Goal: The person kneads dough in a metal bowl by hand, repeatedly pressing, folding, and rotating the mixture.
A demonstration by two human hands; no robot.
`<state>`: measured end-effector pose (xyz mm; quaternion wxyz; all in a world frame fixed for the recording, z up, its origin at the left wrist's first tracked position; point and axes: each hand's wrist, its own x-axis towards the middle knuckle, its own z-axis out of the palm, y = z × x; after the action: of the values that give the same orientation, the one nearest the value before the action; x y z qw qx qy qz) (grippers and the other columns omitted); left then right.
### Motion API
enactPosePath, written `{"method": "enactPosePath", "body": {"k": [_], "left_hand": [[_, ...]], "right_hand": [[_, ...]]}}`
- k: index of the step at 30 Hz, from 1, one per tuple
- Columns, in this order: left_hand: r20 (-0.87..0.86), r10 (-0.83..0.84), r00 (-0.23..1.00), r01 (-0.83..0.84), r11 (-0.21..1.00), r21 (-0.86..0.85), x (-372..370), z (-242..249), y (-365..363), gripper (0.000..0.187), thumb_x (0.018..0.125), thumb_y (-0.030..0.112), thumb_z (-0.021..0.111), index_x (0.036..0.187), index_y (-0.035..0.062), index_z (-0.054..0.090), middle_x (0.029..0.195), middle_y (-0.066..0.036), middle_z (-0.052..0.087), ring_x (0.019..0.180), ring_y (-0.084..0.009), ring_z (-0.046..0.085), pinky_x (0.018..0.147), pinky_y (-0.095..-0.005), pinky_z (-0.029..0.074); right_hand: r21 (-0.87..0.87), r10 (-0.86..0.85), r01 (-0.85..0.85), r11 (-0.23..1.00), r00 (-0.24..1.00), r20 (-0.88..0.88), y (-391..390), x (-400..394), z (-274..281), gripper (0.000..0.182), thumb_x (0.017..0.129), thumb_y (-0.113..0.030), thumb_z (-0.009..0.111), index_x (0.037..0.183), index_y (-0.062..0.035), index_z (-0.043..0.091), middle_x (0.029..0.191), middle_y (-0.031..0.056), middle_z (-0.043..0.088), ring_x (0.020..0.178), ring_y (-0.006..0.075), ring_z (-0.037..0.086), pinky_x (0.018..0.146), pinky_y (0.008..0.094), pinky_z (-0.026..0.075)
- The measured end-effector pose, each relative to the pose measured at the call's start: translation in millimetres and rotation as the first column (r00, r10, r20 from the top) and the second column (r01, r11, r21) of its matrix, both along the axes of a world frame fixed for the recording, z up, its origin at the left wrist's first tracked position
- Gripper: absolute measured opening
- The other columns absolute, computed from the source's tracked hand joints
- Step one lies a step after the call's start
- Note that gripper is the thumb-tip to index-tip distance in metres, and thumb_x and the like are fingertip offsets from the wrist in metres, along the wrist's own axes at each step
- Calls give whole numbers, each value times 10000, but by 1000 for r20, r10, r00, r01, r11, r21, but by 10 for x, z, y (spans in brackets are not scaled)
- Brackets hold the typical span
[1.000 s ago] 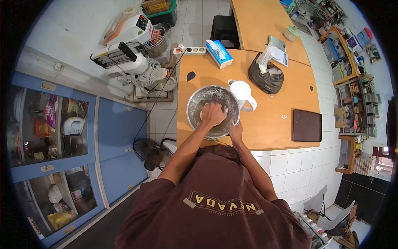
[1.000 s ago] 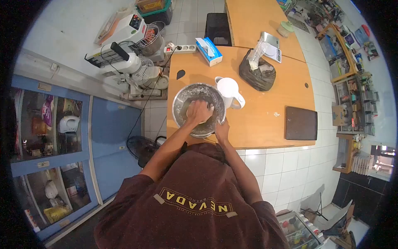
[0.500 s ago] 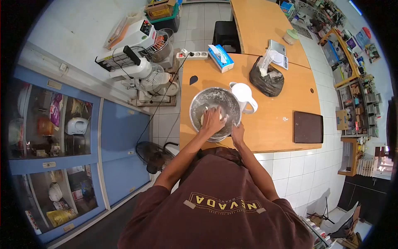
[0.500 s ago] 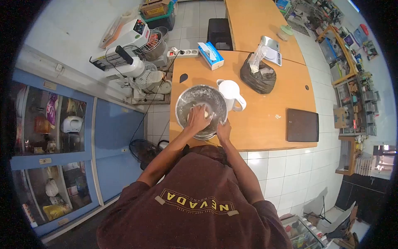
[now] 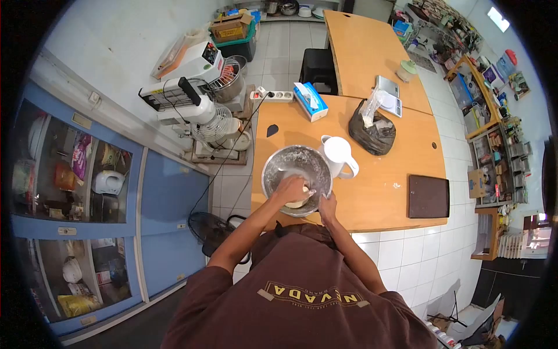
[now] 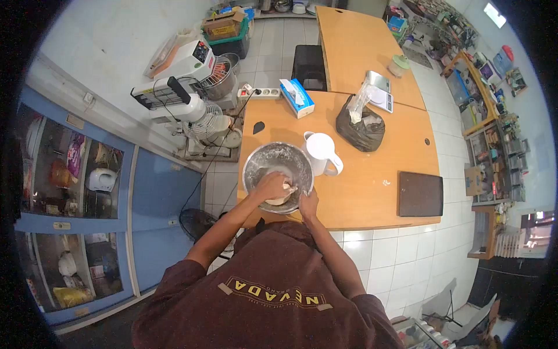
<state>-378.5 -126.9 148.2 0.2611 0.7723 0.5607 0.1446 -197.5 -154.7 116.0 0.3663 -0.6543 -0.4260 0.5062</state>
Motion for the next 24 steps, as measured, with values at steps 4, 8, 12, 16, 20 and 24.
{"method": "enactPosePath", "body": {"k": [4,8,12,16,20,24], "left_hand": [[-43,94,995,-94,996,7,88,197,-65,405,843,430,688,905,35,752,860,-212,719,821,-412,691,750,-490,549],[-25,195,980,-196,981,-15,147,168,-26,451,834,431,669,892,-10,747,853,-256,711,801,-411,704,744,-483,570],[-62,299,952,-302,952,-41,201,214,9,478,843,447,653,898,-19,748,855,-269,708,806,-423,703,765,-478,577],[-44,339,940,-337,941,35,218,139,69,528,857,491,644,900,-25,747,867,-280,705,837,-426,701,787,-489,573],[-86,342,936,-348,936,-60,239,28,205,564,863,529,642,889,-25,744,878,-283,704,853,-429,699,793,-503,568],[-52,358,932,-360,932,-37,204,-65,208,549,882,521,632,903,-18,732,844,-264,701,826,-426,697,768,-500,566]], "right_hand": [[-18,-14,14,1000,1000,9,0,-11,17,408,909,-111,541,1285,28,616,1105,170,711,998,230,650,858,362,502],[-26,4,-3,1000,1000,29,-1,-25,85,403,914,-77,515,1292,28,605,1174,250,696,1125,378,659,961,424,481],[28,42,-41,999,998,-36,-2,5,-28,386,947,-86,525,1308,34,588,1195,240,692,1135,359,654,976,418,478],[14,48,-49,999,998,41,-19,15,-113,392,962,-102,543,1332,25,571,1202,228,693,1144,347,651,975,414,480],[1,33,-33,999,999,40,-44,14,-25,400,967,-128,563,1337,25,565,1205,226,693,1142,345,653,964,416,483],[-25,22,-23,999,1000,-20,-27,29,-18,397,955,-120,553,1319,36,572,1190,198,689,1099,293,647,929,396,489]]}}
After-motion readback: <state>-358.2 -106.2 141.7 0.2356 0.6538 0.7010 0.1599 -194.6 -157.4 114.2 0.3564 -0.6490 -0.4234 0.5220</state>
